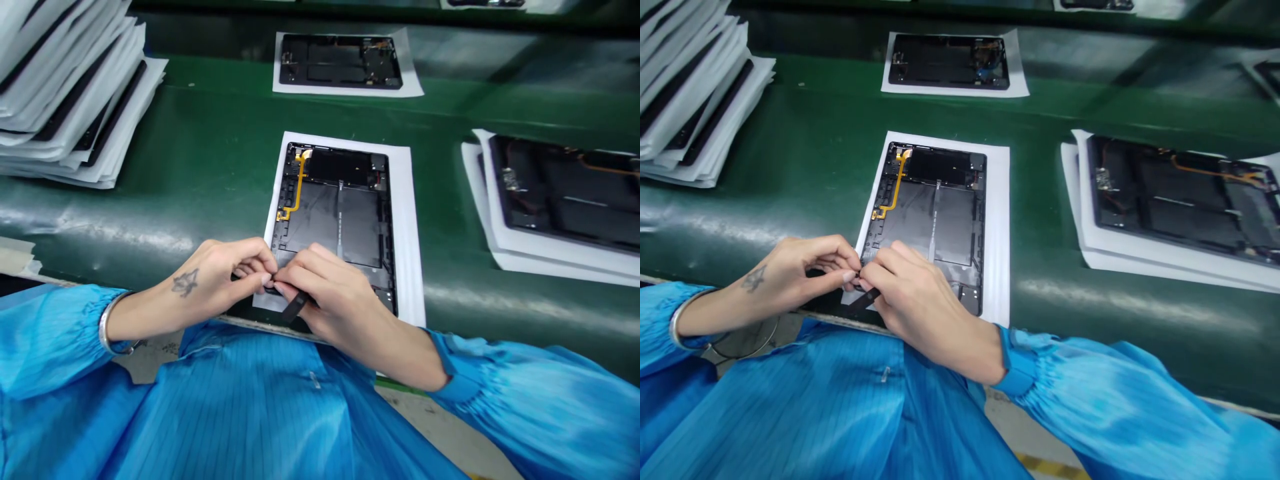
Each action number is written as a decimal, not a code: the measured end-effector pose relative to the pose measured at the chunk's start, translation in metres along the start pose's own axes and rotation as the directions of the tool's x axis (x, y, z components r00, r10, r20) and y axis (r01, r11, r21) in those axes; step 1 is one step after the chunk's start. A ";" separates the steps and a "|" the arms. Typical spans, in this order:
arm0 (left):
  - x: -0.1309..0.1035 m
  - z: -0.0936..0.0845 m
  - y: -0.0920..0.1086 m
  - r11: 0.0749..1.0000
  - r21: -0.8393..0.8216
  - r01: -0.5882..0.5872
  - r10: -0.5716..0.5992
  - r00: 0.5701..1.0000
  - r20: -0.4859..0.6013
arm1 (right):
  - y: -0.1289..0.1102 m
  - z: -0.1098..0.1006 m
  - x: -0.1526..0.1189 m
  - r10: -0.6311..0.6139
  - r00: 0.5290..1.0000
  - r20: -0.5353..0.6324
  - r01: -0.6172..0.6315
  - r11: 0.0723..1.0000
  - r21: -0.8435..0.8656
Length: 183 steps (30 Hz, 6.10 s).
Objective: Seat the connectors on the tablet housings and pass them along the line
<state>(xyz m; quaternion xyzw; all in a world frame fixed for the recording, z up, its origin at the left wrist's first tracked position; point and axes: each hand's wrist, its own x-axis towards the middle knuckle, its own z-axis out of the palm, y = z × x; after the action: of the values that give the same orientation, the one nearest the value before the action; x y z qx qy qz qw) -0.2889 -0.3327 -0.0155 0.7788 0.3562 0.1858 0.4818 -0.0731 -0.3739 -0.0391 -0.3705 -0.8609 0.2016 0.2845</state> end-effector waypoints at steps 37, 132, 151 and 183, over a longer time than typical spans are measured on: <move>-0.006 0.003 -0.013 0.695 0.641 -0.325 0.355 0.931 0.087 | 0.000 0.000 -0.012 -0.114 0.990 -0.077 0.098 0.977 -0.190; -0.025 -0.018 -0.041 0.553 0.586 -0.592 0.505 0.798 0.330 | -0.016 -0.011 -0.012 -0.060 0.998 0.007 0.052 0.783 -0.619; -0.016 -0.012 -0.037 0.396 0.681 -0.616 0.611 0.730 0.306 | -0.033 0.028 -0.051 -0.063 0.958 -0.280 -0.030 0.949 -0.315; -0.012 0.015 -0.005 0.212 0.871 -0.442 0.494 0.818 0.295 | -0.028 0.006 -0.008 0.228 0.925 -0.303 -0.185 0.969 0.166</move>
<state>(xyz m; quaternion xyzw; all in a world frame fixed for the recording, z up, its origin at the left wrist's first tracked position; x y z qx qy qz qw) -0.2893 -0.3493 -0.0261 0.9742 0.1564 0.1115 -0.1186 -0.0868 -0.3989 -0.0307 -0.4670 -0.7440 0.2253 0.4214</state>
